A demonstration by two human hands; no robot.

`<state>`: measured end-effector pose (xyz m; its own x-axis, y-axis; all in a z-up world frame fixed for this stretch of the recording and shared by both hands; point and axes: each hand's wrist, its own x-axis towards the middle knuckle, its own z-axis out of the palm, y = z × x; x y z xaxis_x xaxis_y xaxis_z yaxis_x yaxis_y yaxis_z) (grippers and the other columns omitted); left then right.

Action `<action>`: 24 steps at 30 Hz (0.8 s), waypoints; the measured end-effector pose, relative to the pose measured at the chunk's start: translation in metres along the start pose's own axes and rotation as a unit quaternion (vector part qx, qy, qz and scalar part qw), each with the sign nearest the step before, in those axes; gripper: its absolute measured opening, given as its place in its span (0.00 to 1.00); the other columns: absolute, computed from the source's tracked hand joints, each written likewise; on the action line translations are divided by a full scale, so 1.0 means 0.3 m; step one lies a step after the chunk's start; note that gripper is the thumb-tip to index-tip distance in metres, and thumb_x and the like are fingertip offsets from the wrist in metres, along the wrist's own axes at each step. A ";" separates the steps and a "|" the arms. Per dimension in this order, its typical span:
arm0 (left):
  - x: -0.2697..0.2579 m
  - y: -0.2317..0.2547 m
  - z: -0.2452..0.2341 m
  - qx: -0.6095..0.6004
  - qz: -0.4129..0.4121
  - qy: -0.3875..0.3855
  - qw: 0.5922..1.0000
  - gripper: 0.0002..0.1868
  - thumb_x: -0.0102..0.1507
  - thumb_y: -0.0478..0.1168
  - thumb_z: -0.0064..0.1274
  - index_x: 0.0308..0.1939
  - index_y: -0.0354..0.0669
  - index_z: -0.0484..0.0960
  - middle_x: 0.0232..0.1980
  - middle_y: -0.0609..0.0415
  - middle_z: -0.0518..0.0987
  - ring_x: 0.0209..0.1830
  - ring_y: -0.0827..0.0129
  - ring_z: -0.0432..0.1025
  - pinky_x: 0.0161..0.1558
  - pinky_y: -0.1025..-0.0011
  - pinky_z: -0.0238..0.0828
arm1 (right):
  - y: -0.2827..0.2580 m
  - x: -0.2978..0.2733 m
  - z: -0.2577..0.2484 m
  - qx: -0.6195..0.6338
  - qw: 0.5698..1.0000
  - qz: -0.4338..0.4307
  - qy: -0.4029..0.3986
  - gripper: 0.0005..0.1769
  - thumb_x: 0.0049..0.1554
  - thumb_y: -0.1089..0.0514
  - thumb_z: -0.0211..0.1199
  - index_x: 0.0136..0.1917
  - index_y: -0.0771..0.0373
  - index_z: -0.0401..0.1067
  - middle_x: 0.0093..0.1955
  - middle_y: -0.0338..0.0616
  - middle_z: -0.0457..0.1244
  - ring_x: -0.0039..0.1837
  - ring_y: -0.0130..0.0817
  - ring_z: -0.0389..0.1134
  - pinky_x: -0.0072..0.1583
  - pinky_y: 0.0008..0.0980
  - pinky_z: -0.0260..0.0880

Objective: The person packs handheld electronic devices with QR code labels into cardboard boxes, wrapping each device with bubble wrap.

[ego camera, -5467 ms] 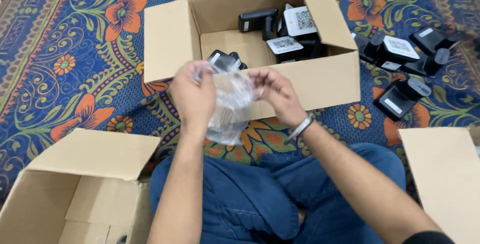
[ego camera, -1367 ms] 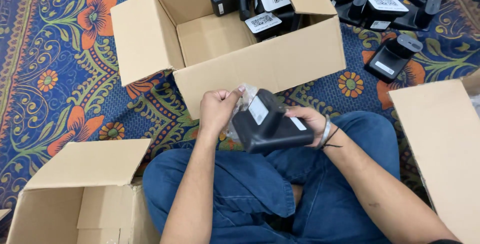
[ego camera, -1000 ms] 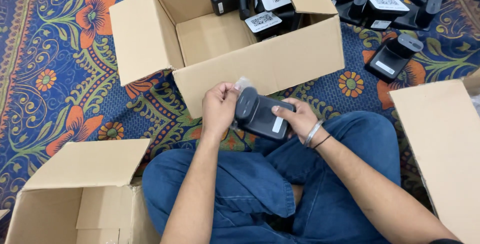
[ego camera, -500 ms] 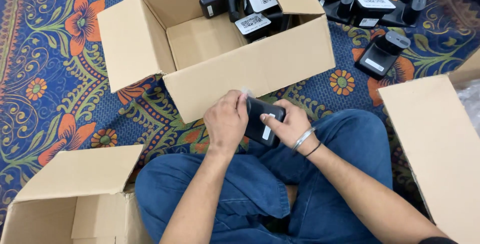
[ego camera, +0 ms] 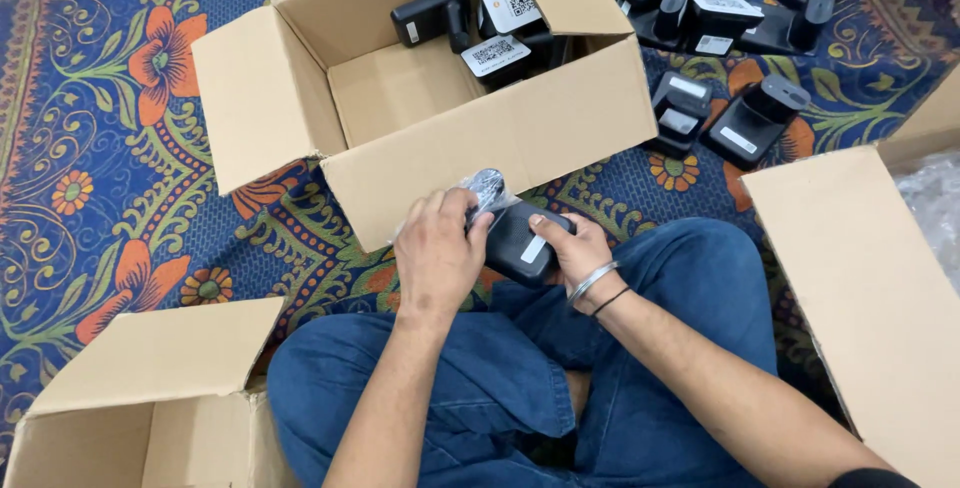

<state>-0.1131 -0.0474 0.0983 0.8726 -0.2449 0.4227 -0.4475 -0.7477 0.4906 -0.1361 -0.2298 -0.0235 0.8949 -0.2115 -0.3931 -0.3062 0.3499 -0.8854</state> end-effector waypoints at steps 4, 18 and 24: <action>-0.025 -0.060 0.021 0.022 0.002 0.032 0.999 0.08 0.59 0.43 0.63 0.37 0.45 0.81 0.39 0.47 0.80 0.44 0.51 0.75 0.44 0.56 0.72 | -0.014 -0.005 0.005 0.053 0.996 0.071 0.014 0.16 0.54 0.50 0.67 0.48 0.64 0.71 0.37 0.40 0.68 0.34 0.29 0.70 0.33 0.33 0.74; -0.018 -0.115 0.063 -0.233 -0.167 -0.024 0.958 0.14 0.58 0.43 0.64 0.44 0.39 0.86 0.35 0.50 0.84 0.30 0.64 0.82 0.34 0.68 0.79 | -0.023 -0.018 0.008 0.077 0.993 0.084 0.003 0.18 0.55 0.48 0.66 0.50 0.63 0.71 0.37 0.38 0.68 0.34 0.28 0.71 0.33 0.33 0.75; -0.046 -0.090 0.073 -0.129 -0.042 -0.072 0.988 0.06 0.61 0.39 0.61 0.37 0.40 0.85 0.31 0.50 0.84 0.30 0.63 0.81 0.34 0.65 0.76 | 0.030 0.014 -0.012 0.097 0.994 0.045 0.032 0.18 0.55 0.48 0.68 0.50 0.63 0.71 0.39 0.38 0.68 0.36 0.28 0.71 0.34 0.33 0.77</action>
<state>-0.1087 -0.0375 0.0625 0.9191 -0.2885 0.2684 -0.3915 -0.5916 0.7048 -0.1362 -0.2309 -0.0341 0.8425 -0.2275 -0.4883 -0.3095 0.5375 -0.7844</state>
